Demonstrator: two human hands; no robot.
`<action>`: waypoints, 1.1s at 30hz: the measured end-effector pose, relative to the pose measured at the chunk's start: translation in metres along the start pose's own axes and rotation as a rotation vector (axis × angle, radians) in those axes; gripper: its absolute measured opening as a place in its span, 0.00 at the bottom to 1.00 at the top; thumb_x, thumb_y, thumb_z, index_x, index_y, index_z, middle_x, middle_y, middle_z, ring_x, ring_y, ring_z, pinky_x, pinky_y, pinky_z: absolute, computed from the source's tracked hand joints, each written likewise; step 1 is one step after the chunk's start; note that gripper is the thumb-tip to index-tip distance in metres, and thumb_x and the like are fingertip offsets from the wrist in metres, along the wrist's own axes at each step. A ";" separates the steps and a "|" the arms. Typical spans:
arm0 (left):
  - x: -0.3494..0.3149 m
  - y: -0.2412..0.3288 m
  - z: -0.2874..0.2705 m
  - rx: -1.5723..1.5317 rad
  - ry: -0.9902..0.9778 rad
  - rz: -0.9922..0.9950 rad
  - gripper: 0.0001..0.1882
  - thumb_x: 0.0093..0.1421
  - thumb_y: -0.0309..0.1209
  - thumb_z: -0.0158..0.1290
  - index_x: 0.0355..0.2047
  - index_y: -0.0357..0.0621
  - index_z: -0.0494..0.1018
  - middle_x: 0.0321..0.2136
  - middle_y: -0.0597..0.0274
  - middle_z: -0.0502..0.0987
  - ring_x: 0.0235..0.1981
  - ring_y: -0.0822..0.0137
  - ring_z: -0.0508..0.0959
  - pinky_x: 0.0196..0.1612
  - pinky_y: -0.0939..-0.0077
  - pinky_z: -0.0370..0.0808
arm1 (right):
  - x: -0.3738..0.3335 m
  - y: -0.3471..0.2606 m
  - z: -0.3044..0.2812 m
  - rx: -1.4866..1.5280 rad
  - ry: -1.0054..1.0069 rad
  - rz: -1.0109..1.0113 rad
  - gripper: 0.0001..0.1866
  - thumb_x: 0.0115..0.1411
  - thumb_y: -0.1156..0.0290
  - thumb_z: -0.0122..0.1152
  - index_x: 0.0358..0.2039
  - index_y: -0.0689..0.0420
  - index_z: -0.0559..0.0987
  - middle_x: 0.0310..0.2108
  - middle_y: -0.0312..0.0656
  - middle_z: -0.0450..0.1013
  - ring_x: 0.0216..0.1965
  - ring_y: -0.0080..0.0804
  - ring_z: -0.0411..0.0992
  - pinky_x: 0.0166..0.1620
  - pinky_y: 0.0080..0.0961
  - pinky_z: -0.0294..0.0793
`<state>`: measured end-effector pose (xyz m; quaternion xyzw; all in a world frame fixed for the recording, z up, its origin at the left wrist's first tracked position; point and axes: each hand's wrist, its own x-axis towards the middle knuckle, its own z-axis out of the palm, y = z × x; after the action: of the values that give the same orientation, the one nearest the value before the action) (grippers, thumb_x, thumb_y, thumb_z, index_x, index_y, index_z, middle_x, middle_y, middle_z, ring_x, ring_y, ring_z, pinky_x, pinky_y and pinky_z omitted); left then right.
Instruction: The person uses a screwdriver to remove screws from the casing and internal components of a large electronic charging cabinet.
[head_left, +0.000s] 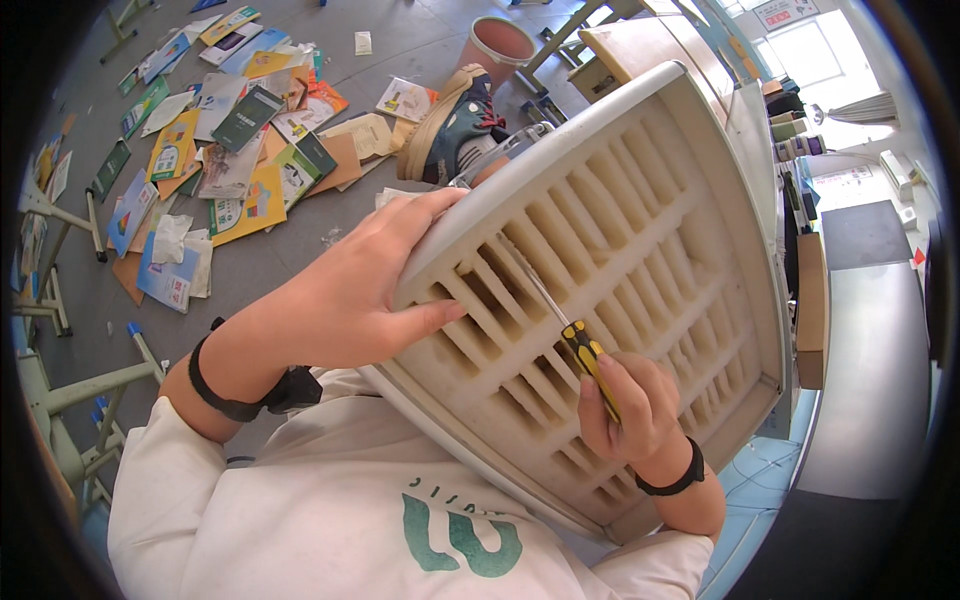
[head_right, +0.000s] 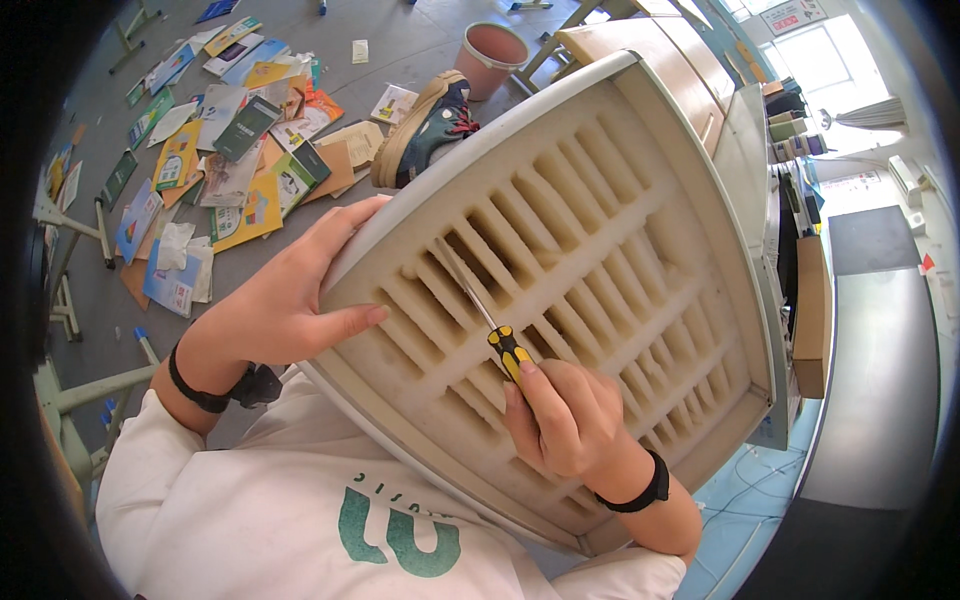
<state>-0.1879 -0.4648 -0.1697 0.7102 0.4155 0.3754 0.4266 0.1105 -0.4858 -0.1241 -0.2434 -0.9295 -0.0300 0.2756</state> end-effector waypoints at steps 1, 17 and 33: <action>0.001 0.000 0.000 -0.002 -0.003 -0.001 0.42 0.56 0.33 0.62 0.66 0.35 0.54 0.58 0.39 0.65 0.60 0.45 0.65 0.64 0.60 0.61 | 0.001 0.000 0.000 -0.011 -0.003 0.003 0.19 0.48 0.83 0.67 0.42 0.67 0.74 0.26 0.46 0.73 0.20 0.35 0.71 0.18 0.25 0.68; 0.000 0.000 -0.002 -0.005 -0.021 0.018 0.42 0.55 0.31 0.61 0.66 0.33 0.53 0.59 0.43 0.64 0.61 0.53 0.65 0.64 0.66 0.59 | 0.000 -0.006 -0.002 0.084 -0.021 -0.039 0.19 0.48 0.83 0.67 0.42 0.68 0.74 0.25 0.44 0.71 0.18 0.31 0.69 0.16 0.25 0.65; 0.000 0.001 -0.004 -0.058 -0.061 -0.062 0.43 0.49 0.27 0.54 0.66 0.32 0.52 0.58 0.45 0.64 0.61 0.57 0.64 0.65 0.68 0.57 | 0.020 -0.039 0.019 -0.221 -0.323 -0.415 0.07 0.53 0.76 0.63 0.30 0.61 0.74 0.19 0.35 0.64 0.18 0.24 0.62 0.18 0.20 0.57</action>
<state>-0.1913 -0.4640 -0.1679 0.6954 0.4128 0.3523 0.4710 0.0679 -0.5080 -0.1271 -0.0781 -0.9824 -0.1478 0.0836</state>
